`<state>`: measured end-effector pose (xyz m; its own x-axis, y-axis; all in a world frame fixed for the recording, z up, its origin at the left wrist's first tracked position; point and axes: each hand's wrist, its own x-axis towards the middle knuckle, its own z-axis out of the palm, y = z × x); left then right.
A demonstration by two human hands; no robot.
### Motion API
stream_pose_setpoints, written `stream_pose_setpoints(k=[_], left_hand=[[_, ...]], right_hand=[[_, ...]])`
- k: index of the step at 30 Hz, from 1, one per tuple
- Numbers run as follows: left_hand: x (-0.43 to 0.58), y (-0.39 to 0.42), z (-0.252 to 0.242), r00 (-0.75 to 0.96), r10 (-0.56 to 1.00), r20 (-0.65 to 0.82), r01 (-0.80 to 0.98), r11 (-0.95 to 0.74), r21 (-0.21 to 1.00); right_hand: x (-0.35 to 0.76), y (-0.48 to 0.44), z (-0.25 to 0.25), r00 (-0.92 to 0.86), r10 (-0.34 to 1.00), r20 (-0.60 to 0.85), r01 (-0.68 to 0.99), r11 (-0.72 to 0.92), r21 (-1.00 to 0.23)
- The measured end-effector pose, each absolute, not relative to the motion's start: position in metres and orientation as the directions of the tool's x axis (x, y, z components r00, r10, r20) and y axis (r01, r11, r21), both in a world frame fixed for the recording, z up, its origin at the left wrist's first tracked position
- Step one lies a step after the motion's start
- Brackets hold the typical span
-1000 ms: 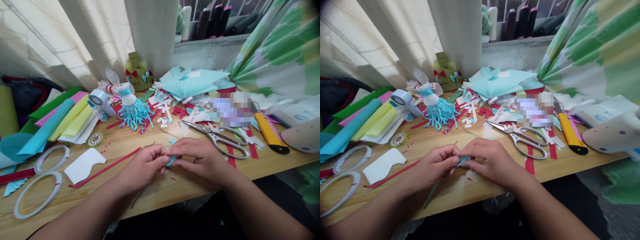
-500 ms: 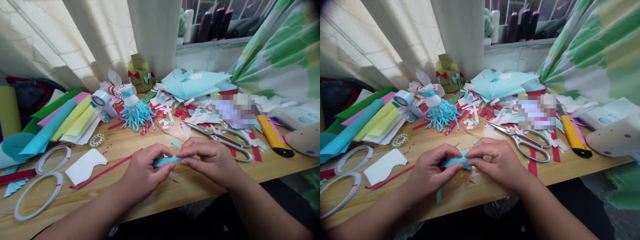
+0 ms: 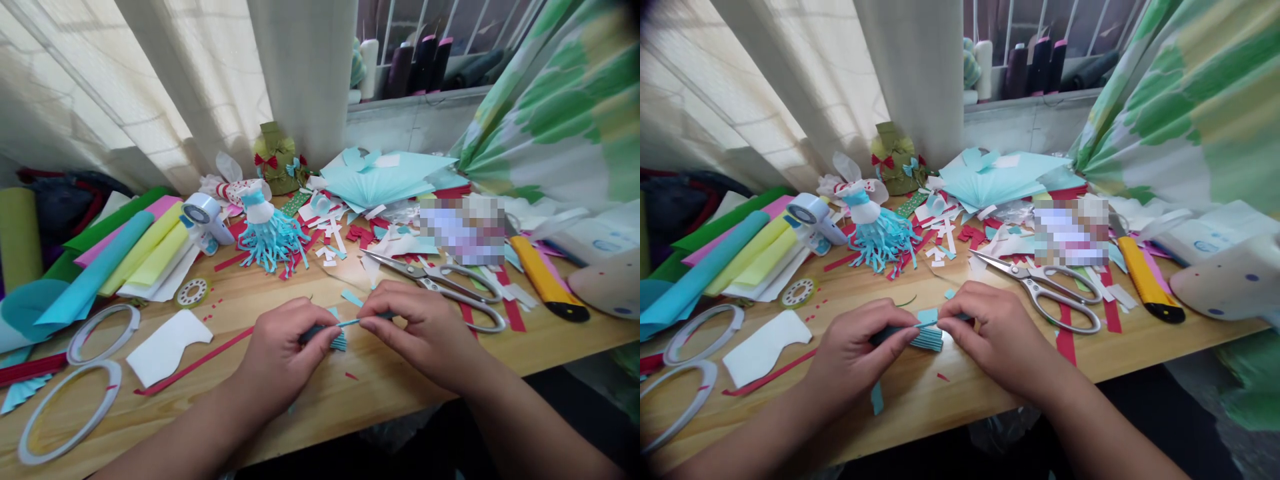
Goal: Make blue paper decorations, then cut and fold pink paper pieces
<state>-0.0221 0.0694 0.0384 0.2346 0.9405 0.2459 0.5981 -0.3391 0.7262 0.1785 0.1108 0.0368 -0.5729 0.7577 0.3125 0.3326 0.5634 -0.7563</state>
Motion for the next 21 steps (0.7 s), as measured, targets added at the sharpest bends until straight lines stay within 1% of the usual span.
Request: stream_pose_setpoints(k=[4,7,8,9,11,13,14,15,17,19,21], left_hand=[[-0.022,0.071,0.042,0.141,0.99,0.031,0.519,-0.1,0.849],[-0.022,0.072,0.043,0.075,0.994,-0.083,0.417,0.044,0.908],[-0.021,0.072,0.043,0.055,0.993,-0.101,0.374,0.073,0.925],[-0.021,0.072,0.042,0.041,0.992,-0.117,0.326,0.097,0.94],[-0.02,0.072,0.038,0.021,0.989,-0.145,0.213,0.137,0.967],[-0.019,0.072,0.034,0.004,0.985,-0.17,0.088,0.169,0.982],[-0.017,0.072,0.032,-0.006,0.984,-0.18,0.028,0.18,0.983],[-0.016,0.072,0.03,-0.014,0.982,-0.188,-0.025,0.188,0.982],[-0.013,0.07,0.029,-0.028,0.98,-0.197,-0.106,0.193,0.975],[-0.011,0.068,0.029,-0.03,0.98,-0.198,-0.141,0.192,0.971],[-0.011,0.067,0.031,-0.036,0.982,-0.184,-0.131,0.178,0.975]], right_hand=[[0.189,0.117,0.041,-0.514,0.816,0.263,0.387,0.494,-0.779],[0.203,0.127,0.042,-0.403,0.887,0.227,0.371,0.385,-0.845],[0.207,0.13,0.041,-0.338,0.917,0.214,0.325,0.327,-0.888],[0.21,0.133,0.04,-0.264,0.944,0.199,0.243,0.265,-0.933],[0.21,0.135,0.037,-0.15,0.978,0.147,-0.001,0.149,-0.989],[0.201,0.132,0.032,-0.177,0.982,0.071,-0.207,0.033,-0.978],[0.194,0.129,0.029,-0.239,0.97,0.035,-0.249,-0.027,-0.968],[0.185,0.124,0.026,-0.309,0.951,-0.004,-0.242,-0.083,-0.967],[0.165,0.114,0.021,-0.398,0.916,-0.054,-0.184,-0.137,-0.973],[0.146,0.104,0.019,-0.392,0.917,-0.066,-0.148,-0.133,-0.98],[0.133,0.097,0.019,-0.346,0.937,-0.05,-0.143,-0.105,-0.984]])
